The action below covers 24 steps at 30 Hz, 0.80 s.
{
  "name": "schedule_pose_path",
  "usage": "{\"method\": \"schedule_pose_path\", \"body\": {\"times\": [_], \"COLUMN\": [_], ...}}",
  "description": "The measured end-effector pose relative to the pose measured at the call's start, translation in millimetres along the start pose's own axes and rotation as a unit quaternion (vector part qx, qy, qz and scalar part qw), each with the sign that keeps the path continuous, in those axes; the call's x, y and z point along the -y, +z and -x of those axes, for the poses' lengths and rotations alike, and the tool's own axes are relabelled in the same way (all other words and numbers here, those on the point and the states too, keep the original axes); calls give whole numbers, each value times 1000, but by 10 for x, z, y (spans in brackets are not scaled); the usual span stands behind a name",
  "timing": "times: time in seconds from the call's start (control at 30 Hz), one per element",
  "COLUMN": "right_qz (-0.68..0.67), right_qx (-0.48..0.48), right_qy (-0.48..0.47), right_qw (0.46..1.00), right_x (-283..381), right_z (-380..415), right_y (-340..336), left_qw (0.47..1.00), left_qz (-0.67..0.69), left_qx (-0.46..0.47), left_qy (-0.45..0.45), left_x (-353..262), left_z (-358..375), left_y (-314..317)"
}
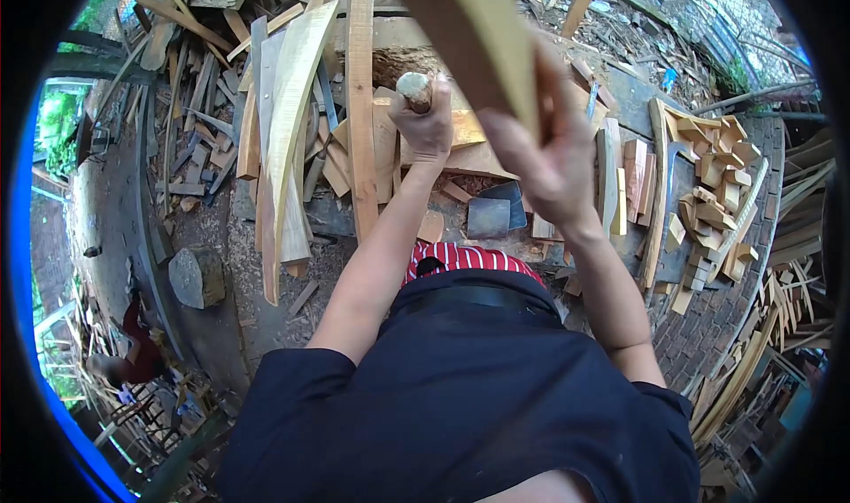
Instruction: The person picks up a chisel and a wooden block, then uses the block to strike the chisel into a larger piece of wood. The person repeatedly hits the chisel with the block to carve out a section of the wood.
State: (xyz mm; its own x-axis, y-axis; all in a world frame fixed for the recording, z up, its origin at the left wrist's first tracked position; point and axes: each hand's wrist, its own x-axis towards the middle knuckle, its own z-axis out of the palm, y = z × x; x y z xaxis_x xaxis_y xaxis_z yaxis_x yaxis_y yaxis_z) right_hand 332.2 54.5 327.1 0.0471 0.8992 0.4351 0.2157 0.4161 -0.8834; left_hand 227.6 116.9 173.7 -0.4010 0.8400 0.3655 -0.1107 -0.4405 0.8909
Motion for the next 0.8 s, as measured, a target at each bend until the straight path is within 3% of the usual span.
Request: {"method": "schedule_pose_path", "body": {"times": [0.03, 0.07, 0.1, 0.2, 0.27, 0.33, 0.37, 0.47, 0.5, 0.53, 0.6, 0.67, 0.7, 0.8], "right_qz": [116, 230, 282, 208, 108, 256, 284, 234, 201, 204, 182, 169, 150, 105], "right_qx": [81, 160, 163, 111, -19, 100, 134, 125, 100, 101, 49, 51, 43, 32], "right_qy": [30, 59, 15, 17, -82, 39, 49, 87, 76, 73, 133, 172, 195, 244], "right_qw": [989, 958, 945, 972, 991, 961, 948, 960, 971, 971, 973, 969, 968, 964], "right_x": [-103, -212, -255, -141, -180, -230, -265, -303, -359, -370, -342, -381, -441, -489], "right_z": [30, 45, 8, -5, -19, 75, 79, 115, 164, 190, 292, 369, 425, 533], "right_y": [-16, -35, 5, -23, 74, -6, -1, -74, -93, -132, -196, -280, -319, -366], "left_qw": [979, 915, 913, 928, 975, 966, 966, 995, 997, 992, 981, 985, 977, 967], "left_qz": [161, 315, 317, 293, 177, 200, 201, 16, 47, 49, 99, 53, 91, 160], "left_qx": [-31, -62, -37, 1, 2, 35, 37, 48, -14, -4, -49, -52, -104, -97], "left_qy": [-125, -243, -255, -229, -138, -158, -157, -87, -53, -117, -160, -157, -164, -176], "left_x": [10, 17, 31, 120, 309, 374, 385, -125, -132, -84, -141, -285, -345, -368], "left_z": [37, 62, 111, 198, 197, 210, 228, 50, -49, -186, -343, -468, -510, -521], "left_y": [55, 108, 93, 96, 84, 38, 7, 16, 76, -72, -212, -298, -268, -316]}}
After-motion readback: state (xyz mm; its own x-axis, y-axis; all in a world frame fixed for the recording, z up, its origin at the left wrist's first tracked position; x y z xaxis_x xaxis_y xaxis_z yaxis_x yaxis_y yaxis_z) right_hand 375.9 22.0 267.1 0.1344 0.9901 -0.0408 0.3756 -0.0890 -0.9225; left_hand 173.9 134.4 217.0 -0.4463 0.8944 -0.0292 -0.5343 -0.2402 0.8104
